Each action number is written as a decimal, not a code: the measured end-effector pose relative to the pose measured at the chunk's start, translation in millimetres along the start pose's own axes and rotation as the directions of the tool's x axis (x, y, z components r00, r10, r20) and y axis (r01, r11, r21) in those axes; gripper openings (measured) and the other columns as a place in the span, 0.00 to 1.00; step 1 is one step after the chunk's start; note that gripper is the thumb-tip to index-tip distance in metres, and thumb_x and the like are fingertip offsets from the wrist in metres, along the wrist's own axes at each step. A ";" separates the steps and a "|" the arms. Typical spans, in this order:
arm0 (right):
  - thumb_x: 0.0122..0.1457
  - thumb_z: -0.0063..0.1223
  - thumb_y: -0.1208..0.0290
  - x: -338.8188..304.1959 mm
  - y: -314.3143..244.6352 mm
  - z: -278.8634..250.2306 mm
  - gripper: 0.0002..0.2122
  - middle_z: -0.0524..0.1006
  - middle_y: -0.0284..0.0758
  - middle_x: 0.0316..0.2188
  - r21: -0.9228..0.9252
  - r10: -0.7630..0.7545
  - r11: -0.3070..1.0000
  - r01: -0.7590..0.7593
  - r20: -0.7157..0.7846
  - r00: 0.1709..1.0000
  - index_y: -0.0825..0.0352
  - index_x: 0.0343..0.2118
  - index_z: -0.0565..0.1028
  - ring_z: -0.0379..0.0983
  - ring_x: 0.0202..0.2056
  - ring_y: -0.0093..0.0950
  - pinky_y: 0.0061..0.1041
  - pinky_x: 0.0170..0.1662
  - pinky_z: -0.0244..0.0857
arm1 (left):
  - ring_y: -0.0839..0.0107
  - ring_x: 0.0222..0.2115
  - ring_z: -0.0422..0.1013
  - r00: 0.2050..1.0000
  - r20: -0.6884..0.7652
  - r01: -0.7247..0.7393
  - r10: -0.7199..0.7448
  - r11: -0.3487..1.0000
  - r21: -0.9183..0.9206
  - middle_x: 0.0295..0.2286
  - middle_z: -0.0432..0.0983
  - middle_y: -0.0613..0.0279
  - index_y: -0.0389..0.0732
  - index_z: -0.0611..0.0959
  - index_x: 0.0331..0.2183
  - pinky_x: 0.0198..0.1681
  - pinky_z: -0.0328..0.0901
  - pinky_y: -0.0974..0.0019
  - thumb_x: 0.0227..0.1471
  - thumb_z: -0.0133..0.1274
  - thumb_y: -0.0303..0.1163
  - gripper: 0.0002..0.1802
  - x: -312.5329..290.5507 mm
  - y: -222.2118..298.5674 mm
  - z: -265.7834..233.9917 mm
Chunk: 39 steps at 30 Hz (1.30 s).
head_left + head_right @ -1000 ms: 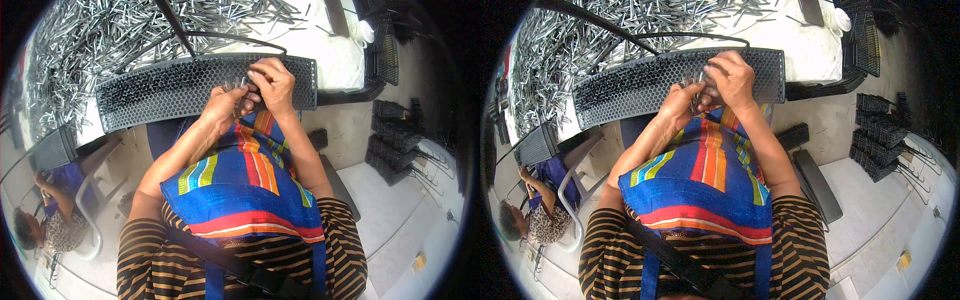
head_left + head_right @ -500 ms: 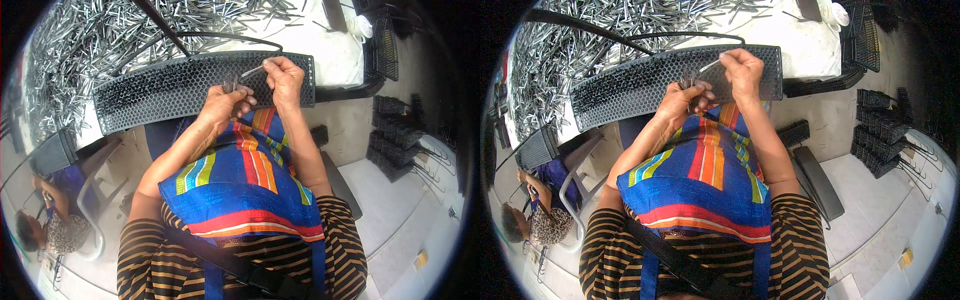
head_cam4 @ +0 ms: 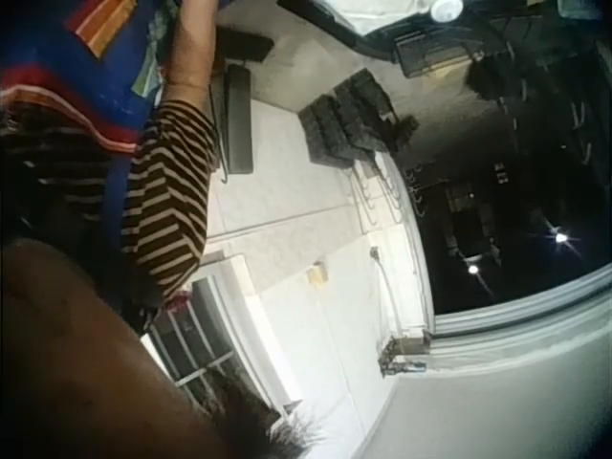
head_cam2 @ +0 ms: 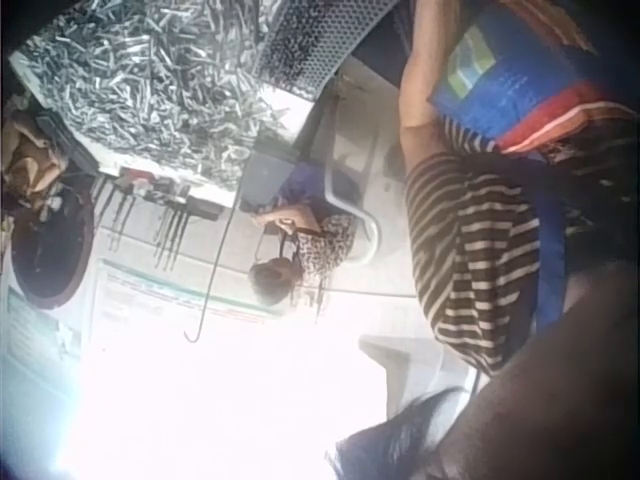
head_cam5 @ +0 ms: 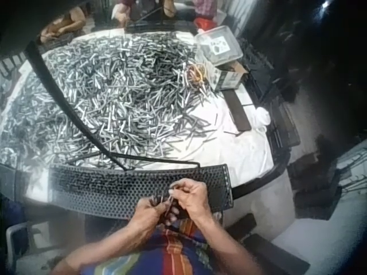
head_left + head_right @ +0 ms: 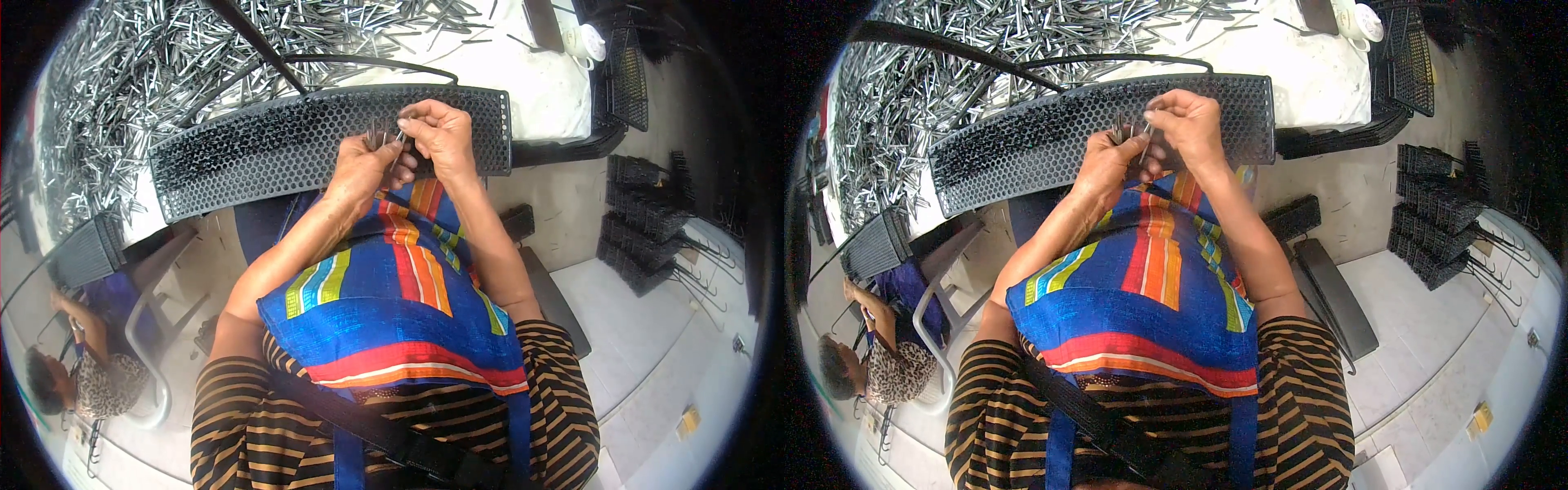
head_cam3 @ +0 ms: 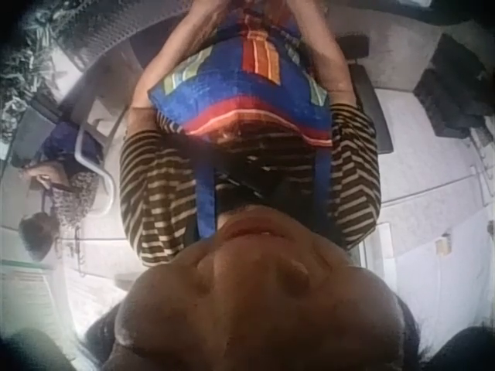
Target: The person picks up metal strips from a pile and inserts them into the holes of a perforated plate by hand.
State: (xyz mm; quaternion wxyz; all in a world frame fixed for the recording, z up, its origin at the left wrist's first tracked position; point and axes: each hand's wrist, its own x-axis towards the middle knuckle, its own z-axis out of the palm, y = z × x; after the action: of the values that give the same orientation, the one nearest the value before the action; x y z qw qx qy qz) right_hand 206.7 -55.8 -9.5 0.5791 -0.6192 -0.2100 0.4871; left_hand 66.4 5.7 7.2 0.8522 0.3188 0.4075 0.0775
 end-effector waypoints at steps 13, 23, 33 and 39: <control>0.50 0.59 0.80 -4.0 -1.3 -2.7 0.03 0.72 0.28 0.17 0.094 0.076 0.994 -0.064 -0.131 0.989 0.72 0.28 0.77 0.59 0.14 0.12 0.12 0.16 0.49 | 0.72 0.20 0.75 0.997 -0.071 -0.008 0.002 0.996 -0.087 0.24 0.78 0.54 0.32 0.79 0.30 0.20 0.70 0.73 0.57 0.46 0.26 0.09 -0.8 -3.4 5.8; 0.51 0.58 0.77 7.0 -5.2 -8.8 0.03 0.74 0.25 0.19 -0.085 -0.345 0.939 0.334 -0.279 0.896 0.70 0.27 0.78 0.62 0.17 0.11 0.13 0.20 0.55 | 0.77 0.17 0.69 0.990 -0.137 0.025 -0.023 1.000 0.013 0.24 0.78 0.58 0.35 0.78 0.35 0.17 0.64 0.77 0.56 0.47 0.29 0.08 2.0 -4.6 2.5; 0.44 0.60 0.81 25.1 -2.5 -5.8 0.05 0.76 0.36 0.22 -0.556 -0.625 0.691 0.462 -0.139 0.768 0.71 0.26 0.77 0.72 0.23 0.24 0.21 0.27 0.64 | 0.77 0.18 0.69 0.994 -0.097 0.045 -0.047 0.999 -0.022 0.24 0.77 0.58 0.33 0.78 0.35 0.18 0.61 0.75 0.51 0.44 0.23 0.10 3.4 -0.7 5.9; 0.44 0.60 0.78 30.3 -10.5 0.8 0.05 0.76 0.40 0.23 -0.650 -0.670 0.580 0.491 -0.038 0.741 0.70 0.25 0.77 0.73 0.24 0.34 0.27 0.28 0.66 | 0.76 0.17 0.69 0.996 -0.056 0.057 -0.063 0.994 -0.093 0.23 0.77 0.58 0.32 0.78 0.35 0.18 0.62 0.74 0.50 0.44 0.21 0.10 4.6 1.0 4.7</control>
State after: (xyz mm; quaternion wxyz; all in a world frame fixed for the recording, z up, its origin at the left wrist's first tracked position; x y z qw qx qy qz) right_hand 222.4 -27.9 -10.6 0.5024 -0.7263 -0.4619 0.0819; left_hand 73.1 6.0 6.9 0.8556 0.2644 0.4378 0.0798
